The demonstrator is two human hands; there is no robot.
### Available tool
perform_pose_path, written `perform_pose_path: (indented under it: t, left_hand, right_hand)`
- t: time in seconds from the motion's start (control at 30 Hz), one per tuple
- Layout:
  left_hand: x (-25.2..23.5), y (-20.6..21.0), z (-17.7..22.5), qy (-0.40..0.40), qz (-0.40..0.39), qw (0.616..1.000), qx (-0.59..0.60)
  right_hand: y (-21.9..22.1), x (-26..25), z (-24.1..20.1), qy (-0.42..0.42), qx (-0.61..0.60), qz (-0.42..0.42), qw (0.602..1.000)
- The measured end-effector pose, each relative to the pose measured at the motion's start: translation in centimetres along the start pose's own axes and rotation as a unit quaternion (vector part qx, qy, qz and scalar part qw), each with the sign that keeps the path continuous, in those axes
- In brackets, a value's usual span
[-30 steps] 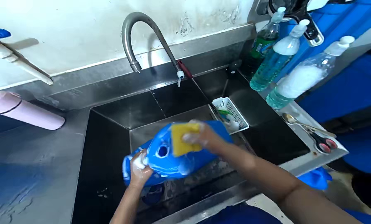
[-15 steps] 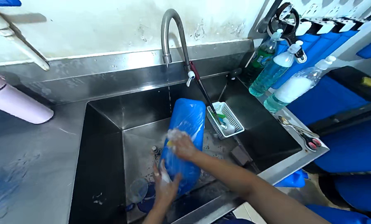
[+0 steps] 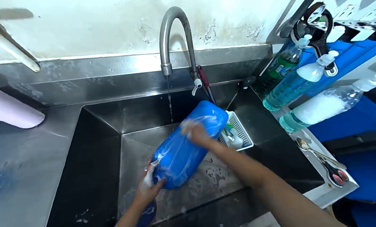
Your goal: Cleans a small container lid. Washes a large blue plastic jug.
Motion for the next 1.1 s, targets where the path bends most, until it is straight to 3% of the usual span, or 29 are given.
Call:
perform_pose_path:
  t: [0.07, 0.1, 0.13, 0.23, 0.3, 0.37, 0.47, 0.5, 0.53, 0.57, 0.63, 0.67, 0.7, 0.73, 0.8, 0.87, 0.9, 0.97, 1.03, 1.1]
  left_hand:
    - [-0.5, -0.4, -1.2, 0.015, 0.008, 1.0, 0.012]
    - [-0.7, -0.4, -1.9, 0.02, 0.022, 1.0, 0.006]
    - [-1.0, -0.5, -2.3, 0.021, 0.03, 0.999, 0.005]
    - [-0.5, -0.7, -2.0, -0.002, 0.04, 0.999, -0.025]
    - [0.5, -0.9, -1.8, -0.01, 0.062, 0.998, -0.031]
    - [0.6, -0.7, -2.7, -0.017, 0.065, 0.998, 0.002]
    - [-0.8, 1.3, -3.7, -0.116, 0.079, 0.982, 0.122]
    - [-1.3, 2.2, -4.0, -0.15, 0.093, 0.971, 0.16]
    - [-2.1, 2.7, -4.2, -0.165, 0.12, 0.962, 0.183]
    - [-3.1, 2.5, -4.0, -0.171, 0.137, 0.957, 0.191]
    - [-4.4, 0.6, -2.1, -0.206, 0.12, 0.951, 0.198]
    - [-5.0, -0.6, -0.8, -0.229, 0.108, 0.946, 0.202]
    - [-5.6, -1.9, -0.1, -0.258, 0.096, 0.938, 0.212]
    - [-6.3, -2.8, -0.2, -0.293, 0.089, 0.924, 0.228]
    - [-7.5, -2.7, -2.3, -0.354, 0.12, 0.895, 0.243]
    - [-6.2, -1.4, -4.6, -0.389, 0.136, 0.886, 0.213]
    - [-4.8, -0.7, -5.0, -0.392, 0.143, 0.891, 0.179]
    - [-0.2, 0.1, -3.2, -0.447, 0.112, 0.874, 0.153]
    - [4.6, 0.9, 0.3, -0.541, 0.097, 0.808, 0.213]
    - [5.4, 2.1, 2.3, -0.591, 0.141, 0.746, 0.273]
  right_hand:
    - [-3.5, -3.1, 7.3, 0.167, 0.025, 0.013, 0.986]
    - [-2.9, -3.4, 8.0, 0.208, 0.04, 0.019, 0.977]
    - [-1.0, -3.3, 6.1, 0.197, 0.052, 0.027, 0.979]
    - [7.2, 0.9, -8.7, -0.007, -0.02, 0.07, 0.997]
    - [8.6, 2.2, -11.9, -0.129, -0.072, 0.068, 0.987]
    - [4.7, 1.2, -5.0, -0.053, 0.005, 0.094, 0.994]
    - [-4.0, -0.8, 10.1, 0.255, 0.021, 0.033, 0.966]
    - [-4.6, -1.1, 12.0, 0.327, 0.014, 0.034, 0.944]
    - [-3.6, -0.9, 11.0, 0.323, 0.029, 0.06, 0.944]
    - [-1.5, -0.6, 7.2, 0.265, 0.041, 0.099, 0.958]
    - [3.7, 1.1, -3.6, 0.044, 0.009, 0.179, 0.983]
    - [5.5, 2.1, -7.8, -0.063, -0.04, 0.217, 0.973]
    - [6.7, 2.6, -9.7, -0.133, -0.068, 0.231, 0.961]
    - [7.7, 2.7, -8.9, -0.148, -0.057, 0.247, 0.956]
    - [9.5, 2.5, -1.3, -0.047, -0.03, 0.205, 0.977]
    - [10.8, 2.0, 8.1, 0.126, -0.06, 0.065, 0.988]
    - [10.4, 1.3, 11.7, 0.206, -0.092, 0.001, 0.974]
    - [9.5, -0.4, 16.6, 0.313, -0.145, -0.04, 0.938]
    - [10.0, -1.1, 17.5, 0.37, -0.158, -0.05, 0.914]
    - [11.0, -1.3, 10.6, 0.299, -0.136, -0.024, 0.944]
Point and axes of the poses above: each hand's wrist, its own x-axis away from the middle knuckle, its own y-axis out of the palm, z = x × y, the point moved 1 cm from there along -x, towards the middle knuckle, and after that the axes turned 7 degrees about -y, right-handed, at the moved point
